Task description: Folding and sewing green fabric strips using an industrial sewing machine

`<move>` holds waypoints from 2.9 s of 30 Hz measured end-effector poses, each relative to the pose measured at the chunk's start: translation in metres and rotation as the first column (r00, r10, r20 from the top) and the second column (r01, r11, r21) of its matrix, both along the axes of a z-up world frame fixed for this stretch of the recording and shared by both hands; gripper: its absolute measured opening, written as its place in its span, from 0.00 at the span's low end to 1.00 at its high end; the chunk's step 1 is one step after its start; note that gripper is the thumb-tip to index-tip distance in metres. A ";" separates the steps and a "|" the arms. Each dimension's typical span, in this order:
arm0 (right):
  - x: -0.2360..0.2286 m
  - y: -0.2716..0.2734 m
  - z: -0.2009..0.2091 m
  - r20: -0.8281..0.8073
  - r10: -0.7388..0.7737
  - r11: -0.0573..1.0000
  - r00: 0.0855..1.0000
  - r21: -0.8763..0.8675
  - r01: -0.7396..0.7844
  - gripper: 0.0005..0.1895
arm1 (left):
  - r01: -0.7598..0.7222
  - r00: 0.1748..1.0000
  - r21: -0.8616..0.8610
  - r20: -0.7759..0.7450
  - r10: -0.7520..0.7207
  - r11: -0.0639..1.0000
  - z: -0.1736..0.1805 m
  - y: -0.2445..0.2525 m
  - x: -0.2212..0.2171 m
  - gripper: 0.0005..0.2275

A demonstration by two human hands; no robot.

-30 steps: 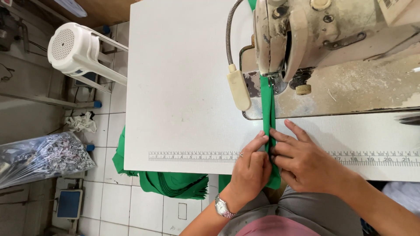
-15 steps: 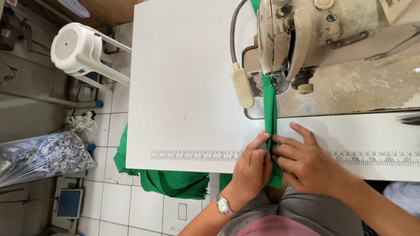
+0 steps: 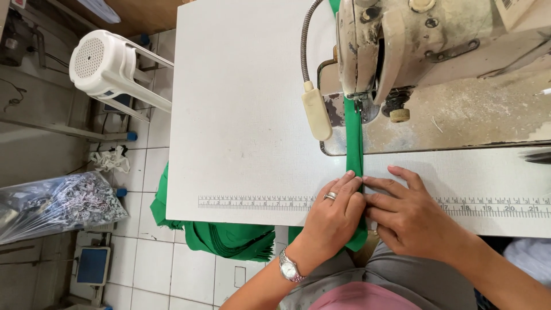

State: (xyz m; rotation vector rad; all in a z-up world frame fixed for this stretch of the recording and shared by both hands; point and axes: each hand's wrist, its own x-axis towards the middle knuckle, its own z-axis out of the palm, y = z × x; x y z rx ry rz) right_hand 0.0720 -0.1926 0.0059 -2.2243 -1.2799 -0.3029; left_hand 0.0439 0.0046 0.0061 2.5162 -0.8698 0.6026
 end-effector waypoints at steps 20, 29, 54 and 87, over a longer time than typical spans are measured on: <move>-0.005 -0.006 -0.009 0.008 -0.013 0.999 1.000 -0.045 0.013 0.07 | -0.011 0.992 0.200 0.127 -0.015 0.980 0.021 -0.003 0.003 0.07; 0.000 -0.003 0.005 0.007 0.006 1.000 1.000 -0.024 -0.006 0.09 | -0.039 0.993 0.150 0.120 0.021 0.988 0.007 0.000 0.000 0.07; 0.010 -0.011 -0.006 -0.050 0.115 0.993 0.992 -0.035 -0.117 0.17 | 0.357 0.931 0.019 -0.091 -0.354 0.934 0.007 0.039 0.123 0.05; 0.042 -0.009 0.001 -0.047 0.171 0.983 0.984 -0.058 -0.174 0.19 | 0.215 0.975 -0.004 0.053 -0.214 0.977 -0.007 0.029 0.127 0.09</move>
